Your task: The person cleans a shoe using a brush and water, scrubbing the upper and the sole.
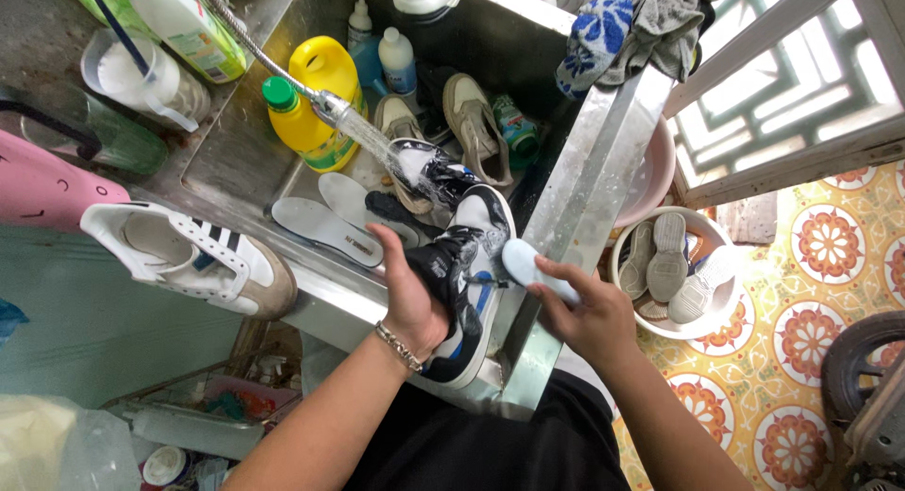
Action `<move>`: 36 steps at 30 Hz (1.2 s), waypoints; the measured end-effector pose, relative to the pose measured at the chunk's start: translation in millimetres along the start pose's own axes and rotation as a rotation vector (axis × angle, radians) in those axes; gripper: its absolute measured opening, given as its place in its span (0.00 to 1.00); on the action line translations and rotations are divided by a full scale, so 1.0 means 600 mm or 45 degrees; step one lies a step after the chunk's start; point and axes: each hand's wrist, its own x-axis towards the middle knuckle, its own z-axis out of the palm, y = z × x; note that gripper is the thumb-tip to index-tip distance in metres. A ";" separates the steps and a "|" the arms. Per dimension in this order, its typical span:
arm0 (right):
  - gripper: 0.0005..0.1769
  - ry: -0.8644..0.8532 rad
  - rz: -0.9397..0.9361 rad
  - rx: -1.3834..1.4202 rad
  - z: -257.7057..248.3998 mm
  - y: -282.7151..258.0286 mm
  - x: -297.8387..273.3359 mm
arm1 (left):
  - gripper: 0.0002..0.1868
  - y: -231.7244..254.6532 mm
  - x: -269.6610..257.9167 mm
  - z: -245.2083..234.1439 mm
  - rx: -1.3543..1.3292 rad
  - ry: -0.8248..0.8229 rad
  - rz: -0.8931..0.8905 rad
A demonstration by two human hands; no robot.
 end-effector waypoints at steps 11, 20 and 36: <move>0.19 0.132 -0.175 -0.046 0.007 0.002 -0.019 | 0.66 0.003 0.006 0.002 0.051 -0.055 -0.012; 0.20 0.123 -0.187 -0.086 0.019 -0.009 -0.036 | 0.66 0.014 0.011 -0.007 0.034 -0.057 -0.003; 0.19 0.023 -0.130 -0.135 0.008 -0.008 -0.026 | 0.61 -0.011 0.012 0.007 0.190 -0.156 -0.061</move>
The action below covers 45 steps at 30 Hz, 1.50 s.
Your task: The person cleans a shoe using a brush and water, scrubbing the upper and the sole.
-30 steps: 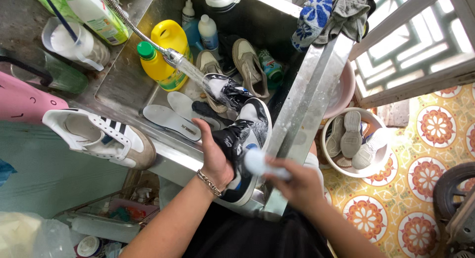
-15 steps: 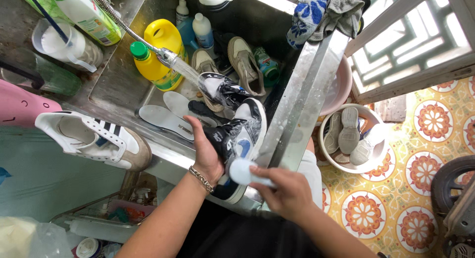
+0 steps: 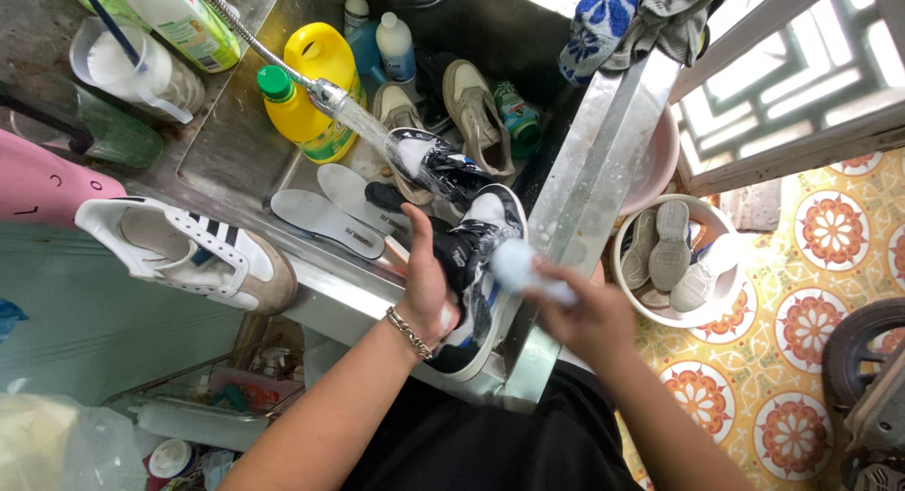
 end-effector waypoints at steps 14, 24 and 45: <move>0.19 -0.049 -0.259 0.235 -0.012 -0.029 0.015 | 0.58 0.009 -0.027 -0.007 -0.077 -0.008 0.027; 0.24 -0.265 0.074 -0.695 0.039 -0.029 0.135 | 0.57 0.074 -0.111 -0.093 -0.182 0.120 0.228; 0.13 -1.456 0.132 -1.033 0.387 0.110 0.218 | 0.36 0.026 -0.279 -0.147 1.759 0.355 0.552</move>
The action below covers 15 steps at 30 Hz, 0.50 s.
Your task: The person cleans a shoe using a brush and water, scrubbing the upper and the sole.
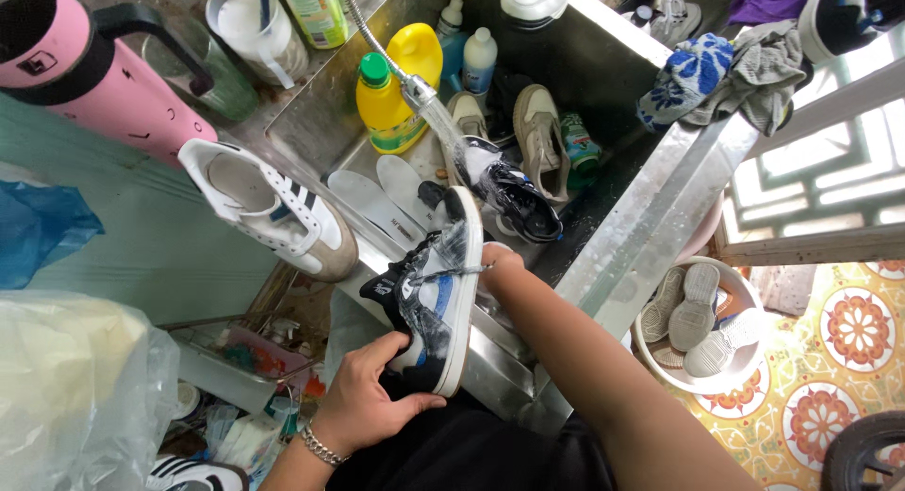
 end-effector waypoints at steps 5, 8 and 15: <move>0.14 0.092 0.073 0.060 -0.018 0.032 -0.059 | 0.37 -0.031 -0.004 -0.006 0.234 0.081 0.393; 0.15 0.222 0.146 0.168 -0.048 0.050 -0.139 | 0.35 -0.029 0.004 -0.010 0.167 0.088 0.263; 0.29 0.795 0.022 0.671 -0.089 0.093 -0.396 | 0.32 0.059 0.052 -0.006 -0.146 -0.197 -0.073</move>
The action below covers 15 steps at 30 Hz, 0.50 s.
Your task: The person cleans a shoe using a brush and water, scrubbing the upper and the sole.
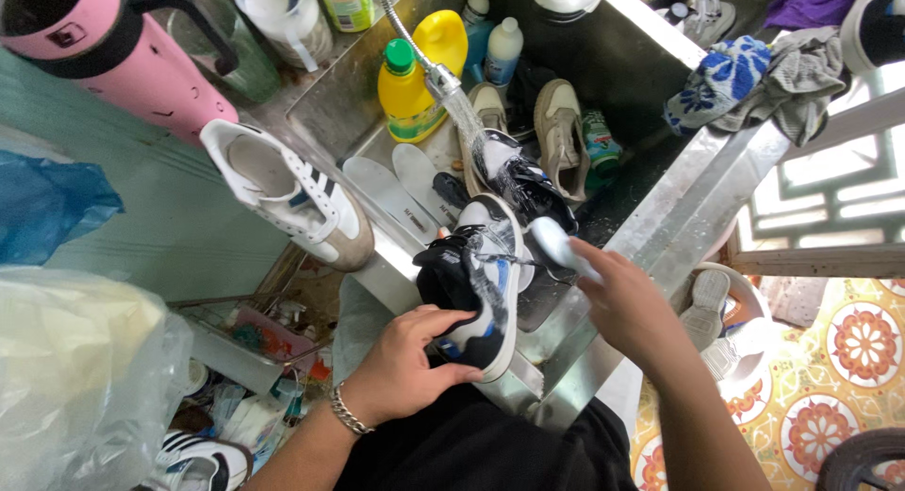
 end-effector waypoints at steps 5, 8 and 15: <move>0.26 0.279 -0.138 0.849 0.012 0.021 -0.110 | 0.31 0.048 0.060 0.039 0.064 0.061 0.177; 0.22 0.428 -0.267 0.796 0.053 0.019 -0.138 | 0.27 0.067 0.080 0.064 0.031 -0.067 -0.079; 0.23 0.268 -0.125 0.039 0.083 0.022 -0.172 | 0.26 0.072 0.097 0.115 0.170 -0.038 -0.098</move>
